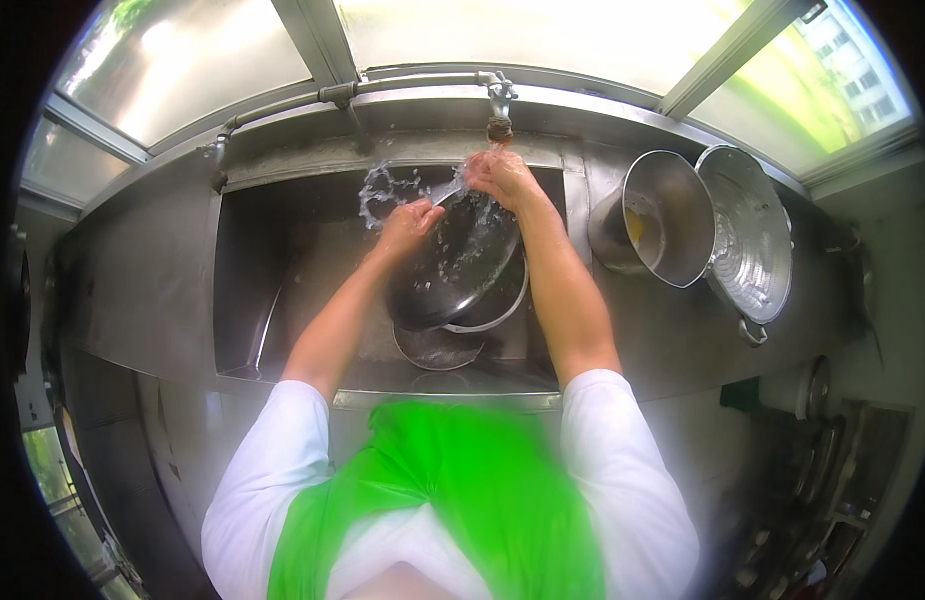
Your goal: The person washes several metal kitchen utensils at a sink, including a perforated steamer basket, a large bowl, and a long-handled strainer. They scrub each item with a sponge under running water and rinse them thoroughly.
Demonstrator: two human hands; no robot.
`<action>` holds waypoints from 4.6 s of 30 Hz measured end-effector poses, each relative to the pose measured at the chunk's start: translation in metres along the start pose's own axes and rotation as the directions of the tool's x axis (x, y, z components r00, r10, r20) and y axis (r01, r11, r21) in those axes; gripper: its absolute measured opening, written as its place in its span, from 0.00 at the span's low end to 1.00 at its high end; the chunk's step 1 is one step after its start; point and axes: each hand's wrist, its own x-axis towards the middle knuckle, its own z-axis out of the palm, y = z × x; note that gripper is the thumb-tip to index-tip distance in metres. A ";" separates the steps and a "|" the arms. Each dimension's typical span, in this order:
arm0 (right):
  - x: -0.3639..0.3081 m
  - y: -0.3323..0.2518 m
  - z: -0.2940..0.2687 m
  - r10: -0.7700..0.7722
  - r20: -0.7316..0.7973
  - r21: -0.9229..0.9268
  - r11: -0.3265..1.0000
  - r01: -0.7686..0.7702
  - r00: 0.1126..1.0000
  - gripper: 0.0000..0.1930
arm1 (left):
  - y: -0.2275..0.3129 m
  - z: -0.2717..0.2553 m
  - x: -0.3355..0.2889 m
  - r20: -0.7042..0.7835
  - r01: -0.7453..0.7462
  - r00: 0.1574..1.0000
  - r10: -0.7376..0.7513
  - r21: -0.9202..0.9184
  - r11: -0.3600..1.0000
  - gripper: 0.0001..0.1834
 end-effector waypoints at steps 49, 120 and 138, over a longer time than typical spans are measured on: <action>-0.171 -0.129 -0.163 -0.427 -0.253 -0.963 0.022 -0.270 0.868 0.14 | 0.045 -0.095 -0.095 0.114 0.335 0.851 -0.512 -0.869 0.364 0.15; 0.029 0.054 0.070 0.175 0.095 -0.264 0.954 -0.144 0.980 0.22 | 0.122 -0.161 -0.197 -0.172 0.023 0.900 -0.401 -0.899 0.437 0.10; -0.033 0.134 -0.008 0.169 0.021 0.323 0.932 -0.167 0.985 0.32 | 0.156 -0.125 -0.166 -0.037 0.064 0.989 -0.143 -0.764 0.642 0.15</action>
